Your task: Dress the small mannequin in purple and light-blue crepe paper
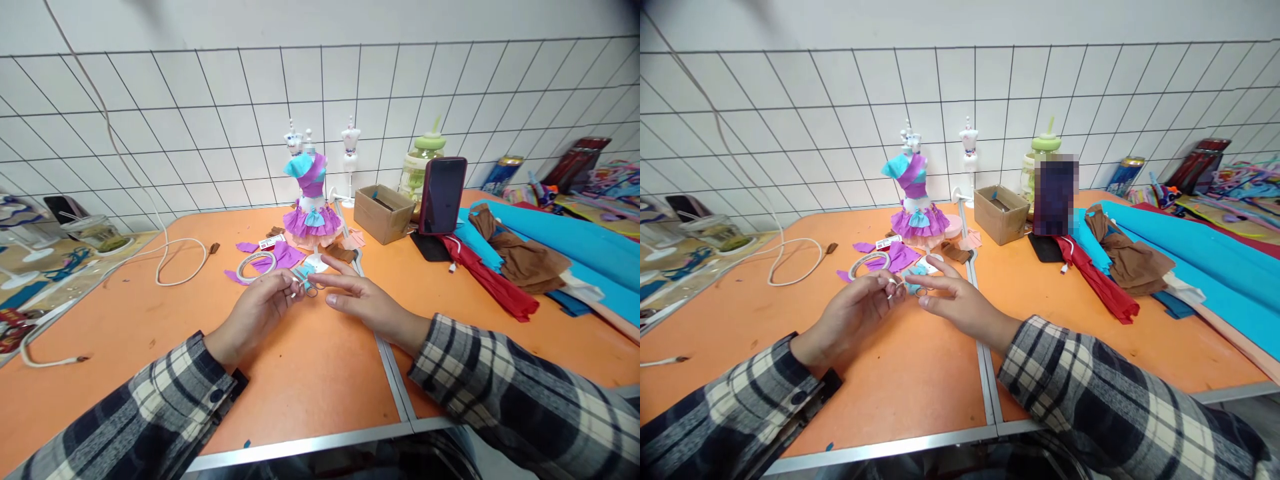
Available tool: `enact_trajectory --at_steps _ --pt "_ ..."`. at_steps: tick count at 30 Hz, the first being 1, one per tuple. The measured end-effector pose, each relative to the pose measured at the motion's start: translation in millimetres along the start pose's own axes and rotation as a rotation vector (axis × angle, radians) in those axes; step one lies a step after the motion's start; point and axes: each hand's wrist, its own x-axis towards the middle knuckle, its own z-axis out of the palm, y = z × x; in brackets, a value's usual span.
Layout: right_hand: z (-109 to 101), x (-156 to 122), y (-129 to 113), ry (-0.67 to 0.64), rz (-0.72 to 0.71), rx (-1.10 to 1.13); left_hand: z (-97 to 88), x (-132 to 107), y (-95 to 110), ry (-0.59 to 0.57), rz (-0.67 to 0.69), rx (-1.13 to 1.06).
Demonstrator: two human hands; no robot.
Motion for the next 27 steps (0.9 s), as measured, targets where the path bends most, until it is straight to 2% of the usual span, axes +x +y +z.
enact_trajectory --at_steps 5,7,13,18,23,27 --pt "-4 5 5 0.207 0.056 0.005 -2.2 0 2 -0.04 0.029 0.133" --pt "-7 5 3 0.235 0.042 -0.047 -2.3 -1 2 -0.08 0.048 0.249" --pt "0 -2 -6 0.013 -0.096 -0.307 -0.3 -4 0 -0.166 0.038 0.468" --pt "5 -2 -4 0.037 -0.068 -0.306 1.8 -4 1 -0.217 0.006 0.497" --pt "-1 1 -3 0.027 -0.149 -0.438 2.4 -4 2 -0.268 -0.027 0.588" --pt "0 -1 -6 -0.021 -0.183 -0.467 4.2 -4 2 -0.283 0.005 0.639"
